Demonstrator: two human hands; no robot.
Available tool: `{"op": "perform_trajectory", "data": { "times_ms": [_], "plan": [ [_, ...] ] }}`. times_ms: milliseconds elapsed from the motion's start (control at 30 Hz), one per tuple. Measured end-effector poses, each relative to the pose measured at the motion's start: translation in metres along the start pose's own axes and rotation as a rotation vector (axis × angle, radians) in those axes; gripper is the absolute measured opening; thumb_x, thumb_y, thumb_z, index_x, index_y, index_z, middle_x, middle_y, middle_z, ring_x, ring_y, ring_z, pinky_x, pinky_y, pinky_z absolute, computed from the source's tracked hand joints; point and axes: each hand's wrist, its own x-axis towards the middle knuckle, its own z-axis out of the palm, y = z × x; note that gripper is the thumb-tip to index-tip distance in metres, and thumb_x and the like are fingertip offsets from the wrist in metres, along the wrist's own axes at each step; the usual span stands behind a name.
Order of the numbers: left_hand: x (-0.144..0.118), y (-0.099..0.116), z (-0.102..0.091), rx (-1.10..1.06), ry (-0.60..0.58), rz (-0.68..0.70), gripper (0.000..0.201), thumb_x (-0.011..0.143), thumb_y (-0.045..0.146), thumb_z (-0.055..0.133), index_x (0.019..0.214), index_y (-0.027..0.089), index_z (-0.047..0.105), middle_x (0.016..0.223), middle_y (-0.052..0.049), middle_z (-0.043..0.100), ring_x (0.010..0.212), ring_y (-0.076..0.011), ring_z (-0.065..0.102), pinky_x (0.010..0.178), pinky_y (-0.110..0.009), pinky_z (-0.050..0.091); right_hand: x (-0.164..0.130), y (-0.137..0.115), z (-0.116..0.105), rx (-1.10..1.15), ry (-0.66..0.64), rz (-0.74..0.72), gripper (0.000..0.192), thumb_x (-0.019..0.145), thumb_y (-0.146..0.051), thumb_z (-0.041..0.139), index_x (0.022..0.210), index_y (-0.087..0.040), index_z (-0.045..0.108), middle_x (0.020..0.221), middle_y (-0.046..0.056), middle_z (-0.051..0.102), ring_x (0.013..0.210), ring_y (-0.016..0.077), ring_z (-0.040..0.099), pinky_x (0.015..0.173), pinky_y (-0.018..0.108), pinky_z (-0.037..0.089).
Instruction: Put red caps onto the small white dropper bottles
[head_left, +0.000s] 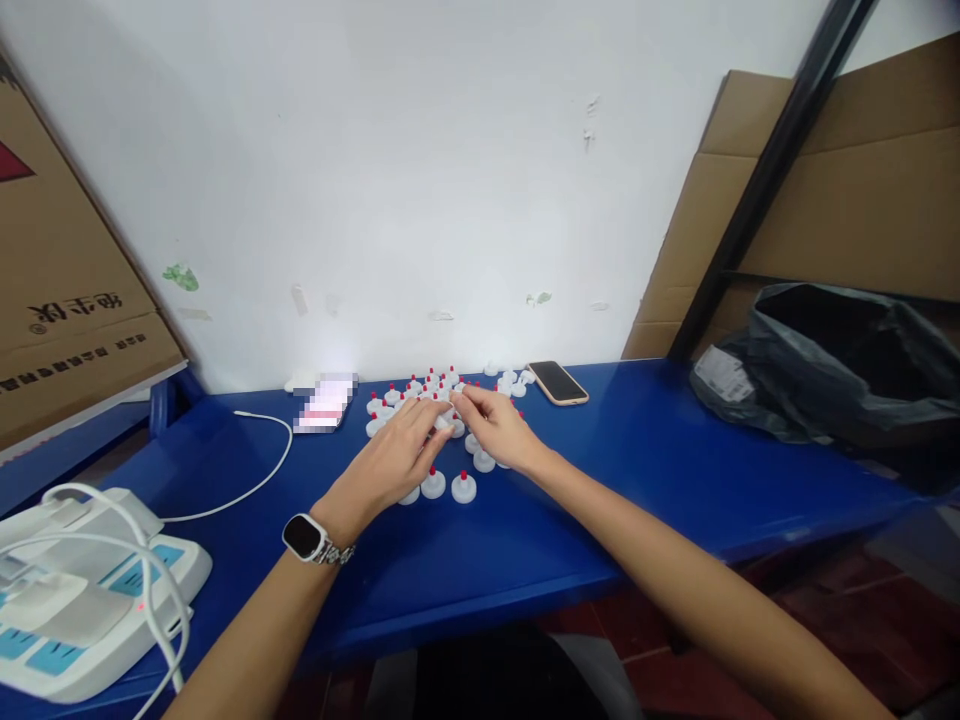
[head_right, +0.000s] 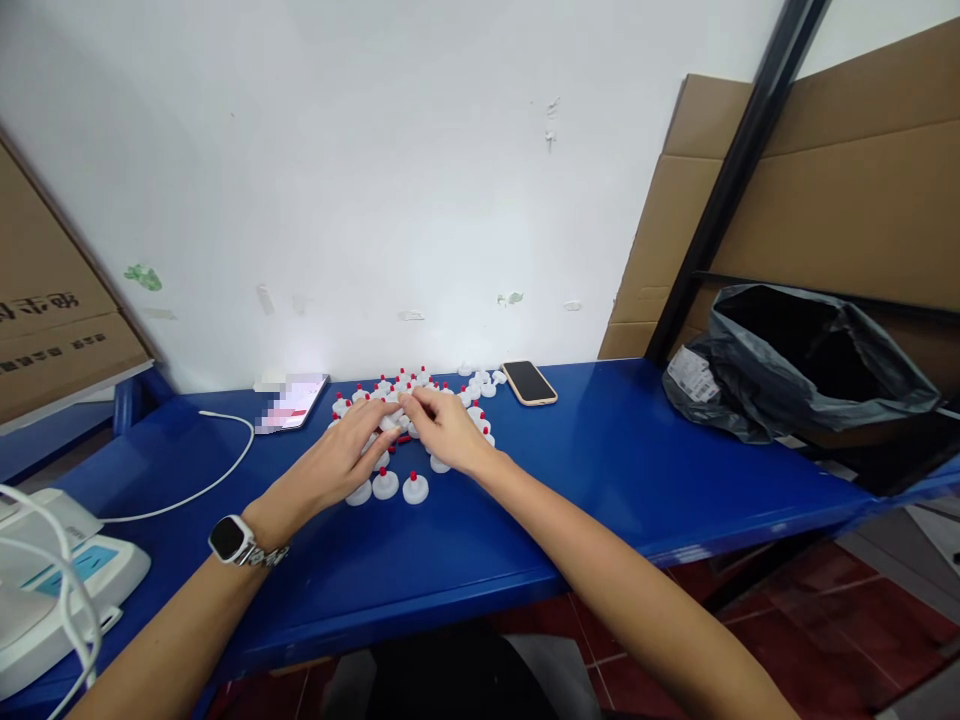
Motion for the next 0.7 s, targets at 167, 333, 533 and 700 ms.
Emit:
{"op": "perform_trajectory", "data": {
  "times_ms": [167, 333, 533, 700],
  "plan": [
    [0.000, 0.001, 0.000, 0.077, -0.036, 0.027, 0.033, 0.103, 0.034, 0.032, 0.128, 0.018, 0.048, 0.116, -0.011, 0.060, 0.107, -0.0254, 0.052, 0.096, -0.043, 0.045, -0.003, -0.004, 0.000, -0.258, -0.087, -0.122, 0.033, 0.103, -0.038, 0.028, 0.078, -0.022, 0.040, 0.067, -0.003, 0.047, 0.061, 0.0121, 0.045, 0.063, 0.027, 0.032],
    [-0.002, -0.001, 0.003, 0.046, -0.073, 0.026, 0.032, 0.103, 0.034, 0.033, 0.123, 0.018, 0.050, 0.116, -0.012, 0.060, 0.111, -0.0254, 0.053, 0.097, -0.042, 0.046, -0.005, 0.000, 0.002, -0.286, -0.128, -0.082, 0.032, 0.103, -0.036, 0.029, 0.078, -0.022, 0.041, 0.066, -0.003, 0.048, 0.060, 0.0123, 0.046, 0.062, 0.026, 0.032],
    [-0.002, -0.010, 0.004, -0.102, -0.098, -0.068, 0.036, 0.098, 0.047, 0.044, 0.119, 0.023, 0.061, 0.108, -0.007, 0.066, 0.101, -0.0235, 0.059, 0.092, -0.039, 0.047, -0.006, -0.005, -0.010, -0.510, -0.159, -0.132, 0.028, 0.100, -0.031, 0.042, 0.077, -0.019, 0.052, 0.075, 0.000, 0.059, 0.074, 0.0140, 0.053, 0.075, 0.028, 0.032],
    [-0.005, -0.022, 0.004, -0.052, -0.118, -0.063, 0.034, 0.095, 0.050, 0.049, 0.095, 0.027, 0.075, 0.104, -0.006, 0.065, 0.099, -0.0231, 0.058, 0.094, -0.040, 0.044, -0.006, -0.004, -0.014, -0.617, -0.286, -0.199, 0.021, 0.095, -0.030, 0.053, 0.082, -0.017, 0.063, 0.083, 0.003, 0.065, 0.086, 0.0172, 0.056, 0.084, 0.033, 0.029]
  ]
}}
